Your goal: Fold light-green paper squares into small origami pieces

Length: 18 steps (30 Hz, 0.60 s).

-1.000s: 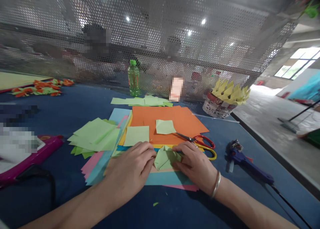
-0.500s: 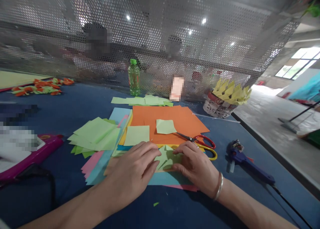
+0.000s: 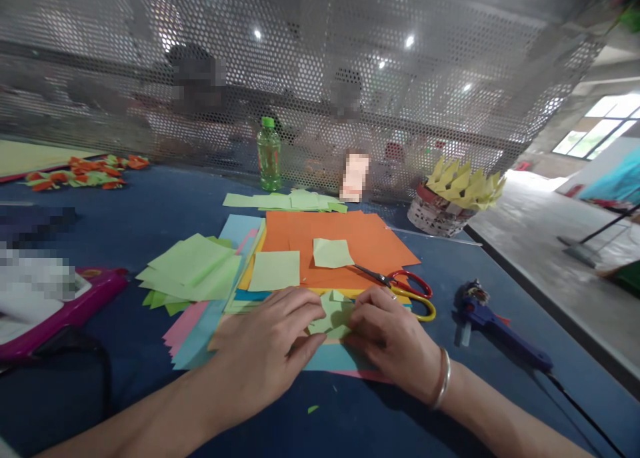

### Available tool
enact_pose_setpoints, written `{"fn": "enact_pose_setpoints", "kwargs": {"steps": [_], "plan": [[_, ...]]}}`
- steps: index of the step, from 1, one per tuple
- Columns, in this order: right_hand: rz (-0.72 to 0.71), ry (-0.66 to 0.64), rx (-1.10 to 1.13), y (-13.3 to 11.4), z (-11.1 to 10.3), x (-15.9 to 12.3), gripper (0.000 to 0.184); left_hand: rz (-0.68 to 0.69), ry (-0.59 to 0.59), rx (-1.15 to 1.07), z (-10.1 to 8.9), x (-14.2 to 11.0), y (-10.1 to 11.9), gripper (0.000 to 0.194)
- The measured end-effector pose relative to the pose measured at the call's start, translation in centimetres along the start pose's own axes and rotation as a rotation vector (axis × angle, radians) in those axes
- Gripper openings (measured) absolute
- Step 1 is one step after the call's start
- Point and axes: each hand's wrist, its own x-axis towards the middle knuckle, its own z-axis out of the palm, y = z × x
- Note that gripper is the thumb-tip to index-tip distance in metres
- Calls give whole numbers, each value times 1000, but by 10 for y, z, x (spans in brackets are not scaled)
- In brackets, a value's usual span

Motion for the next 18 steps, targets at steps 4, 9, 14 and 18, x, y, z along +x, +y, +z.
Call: {"fn": "enact_pose_setpoints", "kwargs": {"steps": [4, 9, 14, 18], "plan": [[-71, 37, -14, -2, 0, -1, 10, 3, -11, -29, -3, 0, 2, 19], [-141, 29, -75, -9, -1, -1, 11, 31, -59, -41, -5, 1, 4, 22], [-183, -21, -112, -14, -1, -3, 8, 48, -80, -76, -2, 3, 4, 15], [-162, -60, -113, -12, -1, -4, 20, 53, -76, -97, -3, 3, 5, 18]]}}
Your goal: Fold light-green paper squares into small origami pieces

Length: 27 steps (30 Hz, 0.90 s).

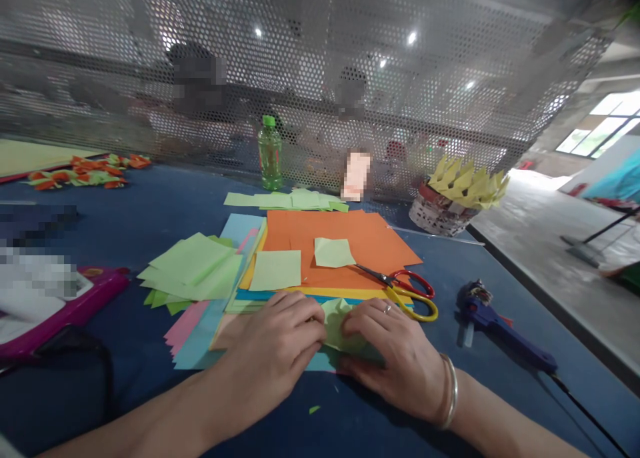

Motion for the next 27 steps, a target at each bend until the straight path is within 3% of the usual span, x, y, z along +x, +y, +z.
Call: {"fn": "enact_pose_setpoints", "kwargs": {"steps": [3, 11, 15, 17, 21, 24, 27], "plan": [[19, -10, -14, 2, -2, 0, 31, 11, 19, -4, -1, -1, 1, 19], [41, -3, -15, 0, -8, -1, 30, 4, 92, -22, -3, -3, 1, 25], [21, -62, -53, 2, -7, -1, 12, -74, 29, -31, 0, -6, 0, 22], [1, -92, -67, 3, -7, -1, 12, -97, -10, -9, 2, -7, -1, 20], [-10, -114, -93, 3, -7, 0, 10, -63, -37, 22, 5, -9, -2, 22], [-2, -123, -95, 2, -7, 0, 8, -32, -117, -28, 6, -9, -1, 31], [15, -130, -95, 0, -7, -1, 3, -35, -169, -73, 5, -7, 1, 28]]}}
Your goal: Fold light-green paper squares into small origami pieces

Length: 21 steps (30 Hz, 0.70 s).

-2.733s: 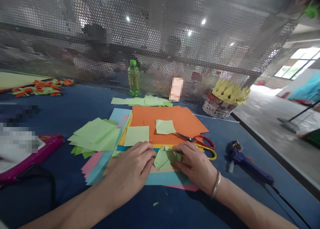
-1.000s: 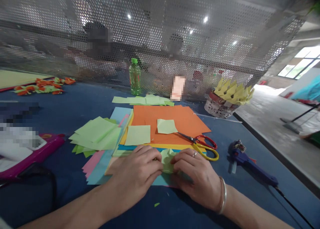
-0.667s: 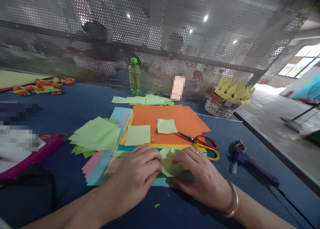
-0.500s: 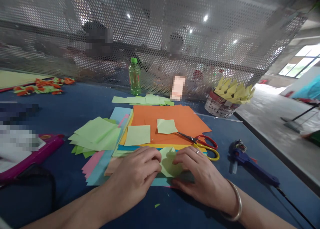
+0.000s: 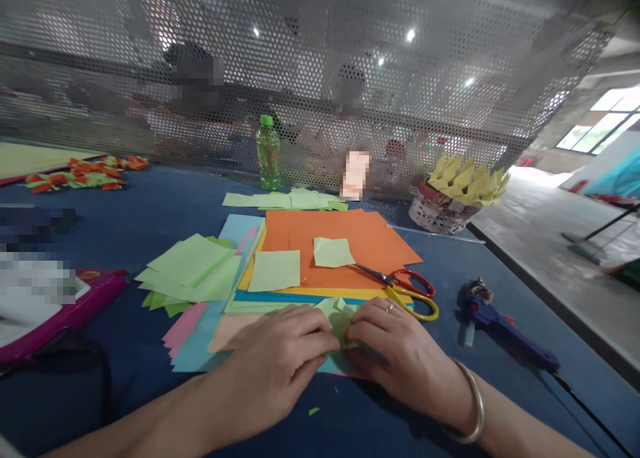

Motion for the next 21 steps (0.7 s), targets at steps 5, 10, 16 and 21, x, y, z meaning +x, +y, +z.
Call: {"fn": "enact_pose_setpoints", "kwargs": {"steps": [5, 10, 16, 21], "plan": [[25, -18, 17, 0, 1, -1, 11, -52, -47, -11, -5, 2, 5, 12], [63, -20, 84, 3, 3, -2, 28, -57, -79, -21, -8, 1, 9, 17], [47, -29, 104, 6, 3, -1, 26, -48, -103, 0, -7, 2, 9, 22], [12, -46, 88, 6, 1, -1, 14, -39, -115, 11, -10, 1, 11, 16]]}}
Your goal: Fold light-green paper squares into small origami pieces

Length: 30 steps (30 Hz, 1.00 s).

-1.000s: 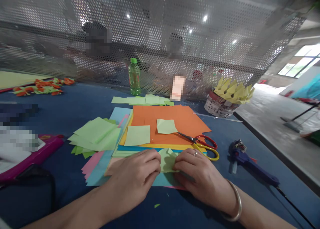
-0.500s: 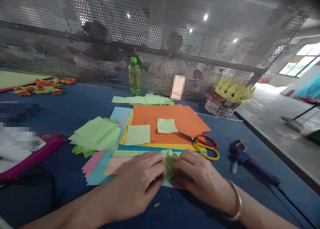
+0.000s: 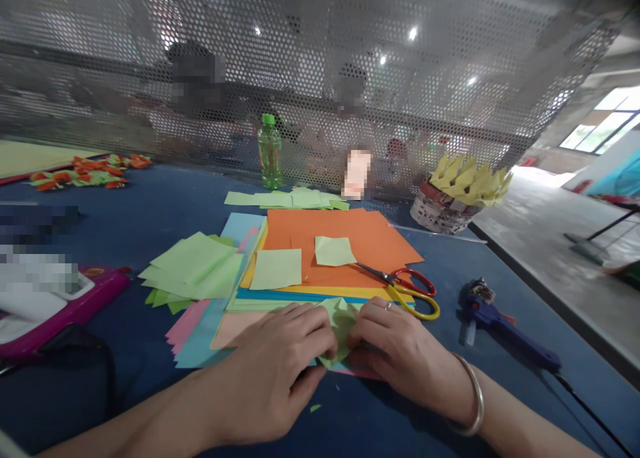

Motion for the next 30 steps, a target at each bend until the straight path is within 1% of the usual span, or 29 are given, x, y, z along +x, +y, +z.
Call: {"fn": "enact_pose_setpoints", "kwargs": {"steps": [5, 11, 19, 22, 25, 29, 30], "plan": [[-7, -6, 5, 1, 1, 0, 14, 7, 0, 17, 0, -1, 0, 14], [2, 0, 16, 0, -1, -1, 12, 9, 34, 20, 3, -1, -3, 26], [6, -9, -1, -1, -2, 0, 10, 1, 40, 57, 0, -2, -2, 25], [0, -13, -3, -1, -2, 0, 11, -7, 32, 48, -1, -2, -1, 21], [-15, -6, -3, -1, -1, 0, 11, -17, 22, 48, -1, -2, -1, 13], [-17, 9, -11, -2, -1, -1, 11, 13, 48, 80, 0, -1, -2, 3], [-14, 14, -13, -2, -1, -1, 12, 25, 61, 92, 0, -1, -3, 3]]}}
